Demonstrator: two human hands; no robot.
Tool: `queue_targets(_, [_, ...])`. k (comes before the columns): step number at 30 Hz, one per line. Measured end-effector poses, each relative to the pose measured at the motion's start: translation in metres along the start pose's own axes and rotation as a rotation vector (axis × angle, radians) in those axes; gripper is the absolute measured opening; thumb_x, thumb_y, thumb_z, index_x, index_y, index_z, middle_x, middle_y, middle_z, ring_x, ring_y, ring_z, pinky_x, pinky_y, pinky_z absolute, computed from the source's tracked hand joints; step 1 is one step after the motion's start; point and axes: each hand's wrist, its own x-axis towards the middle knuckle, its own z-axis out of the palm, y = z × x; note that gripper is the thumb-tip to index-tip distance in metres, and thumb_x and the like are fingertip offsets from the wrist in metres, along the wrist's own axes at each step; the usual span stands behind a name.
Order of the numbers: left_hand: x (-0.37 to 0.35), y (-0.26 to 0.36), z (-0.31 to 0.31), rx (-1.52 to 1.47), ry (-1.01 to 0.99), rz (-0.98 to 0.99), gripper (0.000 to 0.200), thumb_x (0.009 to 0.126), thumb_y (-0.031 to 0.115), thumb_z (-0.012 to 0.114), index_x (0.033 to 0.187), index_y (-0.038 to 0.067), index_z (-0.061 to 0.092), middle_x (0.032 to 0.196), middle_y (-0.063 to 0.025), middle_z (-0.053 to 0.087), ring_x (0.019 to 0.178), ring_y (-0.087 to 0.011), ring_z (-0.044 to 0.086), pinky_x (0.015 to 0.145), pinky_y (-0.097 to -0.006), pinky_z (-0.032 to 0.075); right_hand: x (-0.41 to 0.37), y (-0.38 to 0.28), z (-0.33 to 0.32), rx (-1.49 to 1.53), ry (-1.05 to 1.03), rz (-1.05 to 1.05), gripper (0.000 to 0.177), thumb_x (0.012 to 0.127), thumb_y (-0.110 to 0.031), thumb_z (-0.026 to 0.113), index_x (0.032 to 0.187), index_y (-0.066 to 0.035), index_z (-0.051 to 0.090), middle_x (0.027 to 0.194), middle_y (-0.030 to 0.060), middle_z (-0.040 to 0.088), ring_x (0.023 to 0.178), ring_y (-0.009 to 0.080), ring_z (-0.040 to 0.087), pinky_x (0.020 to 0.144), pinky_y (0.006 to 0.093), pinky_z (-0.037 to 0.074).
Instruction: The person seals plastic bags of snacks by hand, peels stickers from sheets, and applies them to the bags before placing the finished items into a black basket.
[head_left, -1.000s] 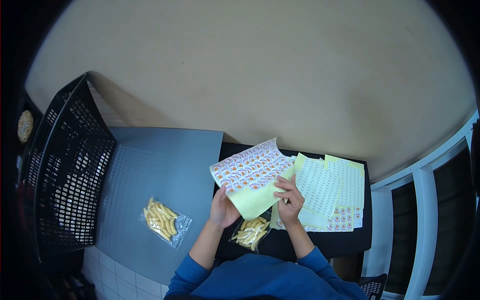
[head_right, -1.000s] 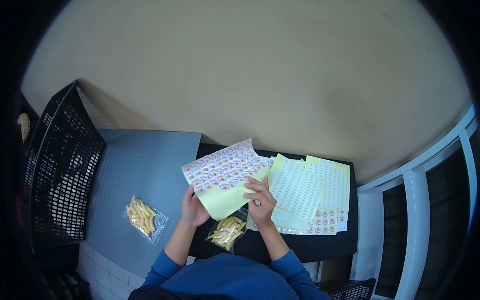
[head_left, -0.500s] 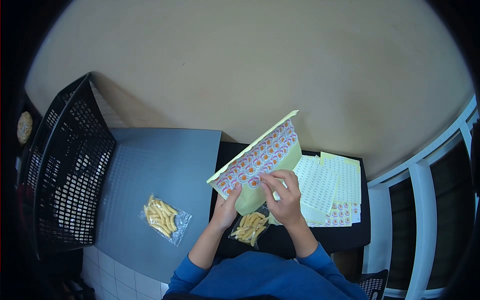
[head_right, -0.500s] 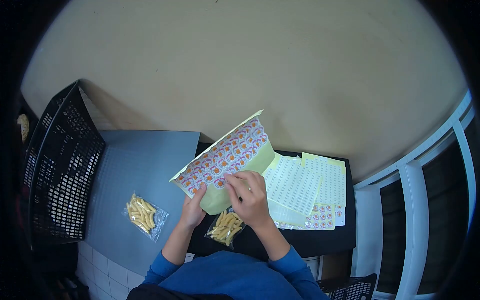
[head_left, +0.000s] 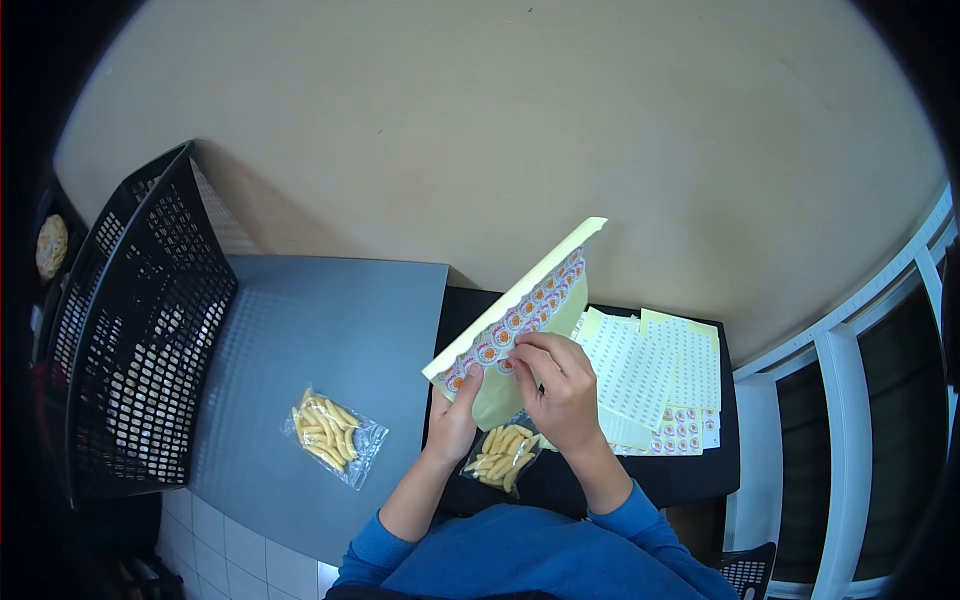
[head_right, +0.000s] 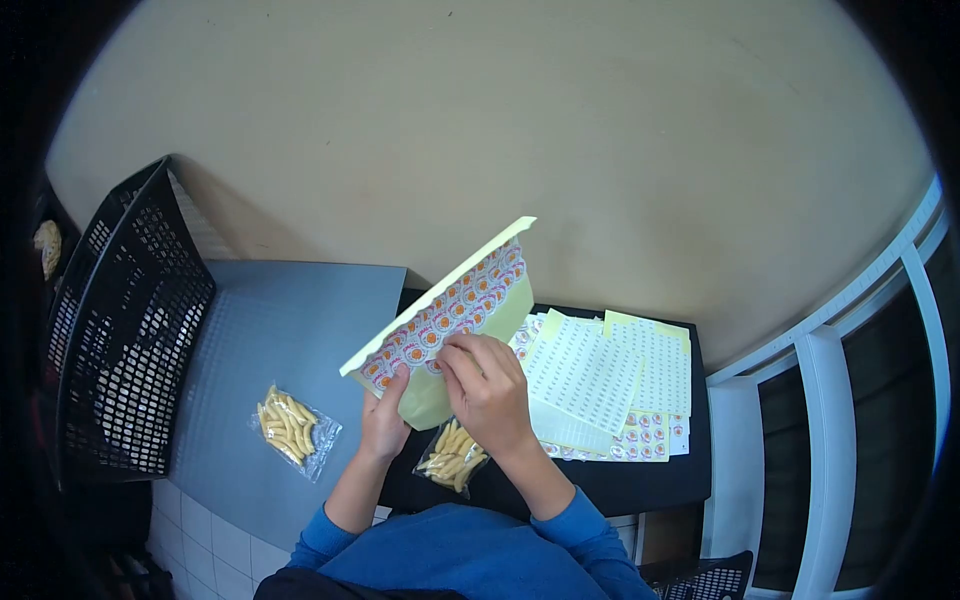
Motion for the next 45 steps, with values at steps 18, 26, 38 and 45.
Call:
queue_targets(18, [0.002, 0.008, -0.004, 0.089, -0.045, -0.013, 0.033, 0.091, 0.016, 0.043, 0.119, 0.000, 0.039, 0.114, -0.0125, 0.050, 0.104, -0.0209, 0.051, 0.088, -0.0328, 0.042, -0.002, -0.011, -0.003, -0.090, -0.117, -0.022, 0.010, 0.072, -0.003, 0.061, 0.081, -0.002, 0.056, 0.092, 0.0089, 0.062, 0.088, 0.0216, 0.060, 0.092, 0.0437, 0.038])
queue_targets(26, [0.003, 0.003, -0.007, 0.091, -0.035, -0.008, 0.033, 0.091, 0.015, 0.042, 0.121, 0.001, 0.037, 0.116, -0.0127, 0.048, 0.106, -0.0213, 0.049, 0.089, -0.0335, 0.041, -0.004, -0.011, -0.006, -0.115, -0.169, -0.025, 0.010, 0.072, -0.003, 0.060, 0.080, -0.004, 0.054, 0.097, 0.0093, 0.061, 0.094, 0.0221, 0.059, 0.099, 0.0478, 0.028])
queue_targets(38, [0.004, 0.003, -0.007, 0.092, -0.014, -0.025, 0.033, 0.091, 0.015, 0.042, 0.120, 0.000, 0.038, 0.115, -0.0127, 0.049, 0.106, -0.0215, 0.050, 0.089, -0.0336, 0.042, -0.010, -0.011, -0.005, -0.141, -0.213, -0.022, 0.012, 0.072, -0.002, 0.059, 0.079, -0.006, 0.050, 0.105, 0.0092, 0.060, 0.109, 0.0268, 0.051, 0.102, 0.0546, 0.015])
queue_targets(45, [0.002, 0.011, -0.007, 0.047, -0.057, -0.003, 0.033, 0.091, 0.015, 0.042, 0.120, 0.000, 0.038, 0.116, -0.0131, 0.049, 0.106, -0.0221, 0.049, 0.089, -0.0346, 0.041, -0.013, -0.012, -0.007, -0.119, -0.183, -0.045, 0.010, 0.073, -0.004, 0.060, 0.079, -0.006, 0.053, 0.111, 0.0087, 0.058, 0.112, 0.0271, 0.049, 0.102, 0.0547, 0.013])
